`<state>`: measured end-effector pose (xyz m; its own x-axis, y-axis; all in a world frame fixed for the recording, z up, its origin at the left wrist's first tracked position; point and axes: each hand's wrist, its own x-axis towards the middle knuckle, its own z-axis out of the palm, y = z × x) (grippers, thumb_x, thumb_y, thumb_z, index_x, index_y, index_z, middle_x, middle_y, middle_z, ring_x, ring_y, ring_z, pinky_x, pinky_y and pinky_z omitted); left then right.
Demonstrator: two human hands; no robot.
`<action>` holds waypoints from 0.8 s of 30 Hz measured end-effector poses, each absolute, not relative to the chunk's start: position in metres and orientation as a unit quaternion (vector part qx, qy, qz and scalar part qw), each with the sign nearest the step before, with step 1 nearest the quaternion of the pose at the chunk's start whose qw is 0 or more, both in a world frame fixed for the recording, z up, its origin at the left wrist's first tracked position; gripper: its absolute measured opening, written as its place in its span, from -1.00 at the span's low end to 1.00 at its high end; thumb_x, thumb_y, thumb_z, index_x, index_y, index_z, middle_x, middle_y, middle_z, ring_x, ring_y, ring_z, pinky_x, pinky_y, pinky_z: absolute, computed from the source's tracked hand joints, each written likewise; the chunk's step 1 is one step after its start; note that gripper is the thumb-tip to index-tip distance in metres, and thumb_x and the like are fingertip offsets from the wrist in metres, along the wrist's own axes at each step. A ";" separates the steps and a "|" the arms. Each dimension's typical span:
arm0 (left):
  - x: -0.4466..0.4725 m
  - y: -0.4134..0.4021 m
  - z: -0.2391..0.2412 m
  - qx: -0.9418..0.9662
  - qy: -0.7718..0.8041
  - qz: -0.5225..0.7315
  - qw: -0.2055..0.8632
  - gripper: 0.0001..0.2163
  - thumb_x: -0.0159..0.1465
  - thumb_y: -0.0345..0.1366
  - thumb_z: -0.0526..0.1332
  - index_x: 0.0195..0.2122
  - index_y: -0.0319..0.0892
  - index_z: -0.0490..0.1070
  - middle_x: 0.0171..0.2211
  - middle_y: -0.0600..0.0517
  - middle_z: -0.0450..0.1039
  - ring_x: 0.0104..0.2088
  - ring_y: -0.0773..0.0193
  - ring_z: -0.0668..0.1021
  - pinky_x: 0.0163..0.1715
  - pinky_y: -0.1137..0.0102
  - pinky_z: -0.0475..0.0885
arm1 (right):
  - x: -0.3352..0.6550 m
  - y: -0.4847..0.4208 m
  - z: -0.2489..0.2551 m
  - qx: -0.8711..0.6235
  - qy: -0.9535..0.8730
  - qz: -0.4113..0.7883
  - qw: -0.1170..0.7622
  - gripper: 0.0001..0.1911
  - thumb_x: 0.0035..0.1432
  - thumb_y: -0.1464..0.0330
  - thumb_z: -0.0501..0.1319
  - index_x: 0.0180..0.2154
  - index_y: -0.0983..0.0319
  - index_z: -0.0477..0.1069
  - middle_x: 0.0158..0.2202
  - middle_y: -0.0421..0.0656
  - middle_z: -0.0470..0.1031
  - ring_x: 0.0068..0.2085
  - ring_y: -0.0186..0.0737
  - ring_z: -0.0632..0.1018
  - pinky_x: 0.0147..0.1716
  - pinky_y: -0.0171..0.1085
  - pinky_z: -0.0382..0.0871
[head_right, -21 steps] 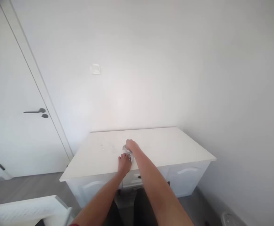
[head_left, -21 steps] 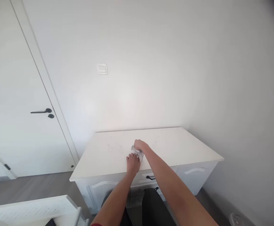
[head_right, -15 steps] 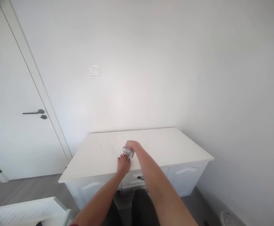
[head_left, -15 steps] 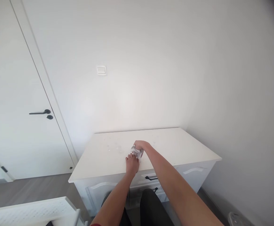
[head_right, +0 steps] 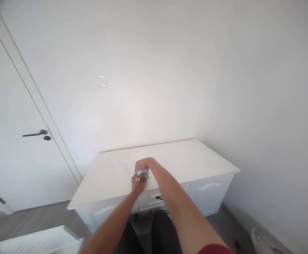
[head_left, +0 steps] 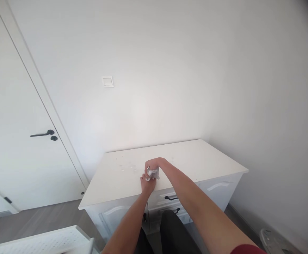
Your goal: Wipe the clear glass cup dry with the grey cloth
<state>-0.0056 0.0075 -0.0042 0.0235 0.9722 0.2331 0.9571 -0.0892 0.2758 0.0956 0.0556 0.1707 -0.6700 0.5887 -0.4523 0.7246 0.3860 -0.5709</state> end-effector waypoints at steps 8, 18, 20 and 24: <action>-0.002 0.010 -0.014 0.708 0.684 0.177 0.007 -0.51 0.32 -0.29 0.07 0.30 -0.02 0.32 0.36 -0.06 0.24 0.40 -0.15 0.11 0.36 -0.14 -0.06 | 0.098 0.048 0.164 0.401 0.834 -0.375 0.055 -0.67 -0.15 0.51 0.33 -0.28 0.14 0.68 -0.30 -0.22 0.67 -0.35 -0.25 0.60 -0.44 -0.41 0.41; -0.004 0.010 -0.019 0.754 0.643 0.129 -0.038 -0.47 0.30 -0.36 0.10 0.32 -0.23 0.32 0.30 -0.28 0.31 0.40 -0.30 0.10 0.30 -0.33 -0.07 | 0.091 0.043 0.143 0.545 0.743 -0.388 -0.021 -0.71 0.06 0.46 0.29 -0.13 0.21 0.60 -0.26 -0.06 0.65 -0.58 -0.19 0.59 -0.63 -0.25 0.52; -0.005 0.009 -0.018 0.750 0.647 0.133 -0.037 -0.47 0.29 -0.33 0.14 0.31 -0.24 0.32 0.27 -0.29 0.35 0.40 -0.28 0.12 0.31 -0.28 -0.04 | 0.086 0.040 0.138 0.583 0.719 -0.375 -0.044 -0.73 0.09 0.44 0.28 -0.13 0.22 0.58 -0.22 -0.03 0.65 -0.58 -0.18 0.60 -0.66 -0.27 0.51; -0.008 0.005 -0.012 0.747 0.653 0.121 -0.016 -0.48 0.30 -0.24 0.18 0.31 -0.16 0.32 0.28 -0.22 0.34 0.41 -0.23 0.11 0.35 -0.21 -0.06 | 0.077 0.032 0.130 0.647 0.676 -0.343 -0.085 -0.77 0.12 0.42 0.26 -0.15 0.26 0.56 -0.16 0.07 0.63 -0.55 -0.12 0.62 -0.63 -0.24 0.51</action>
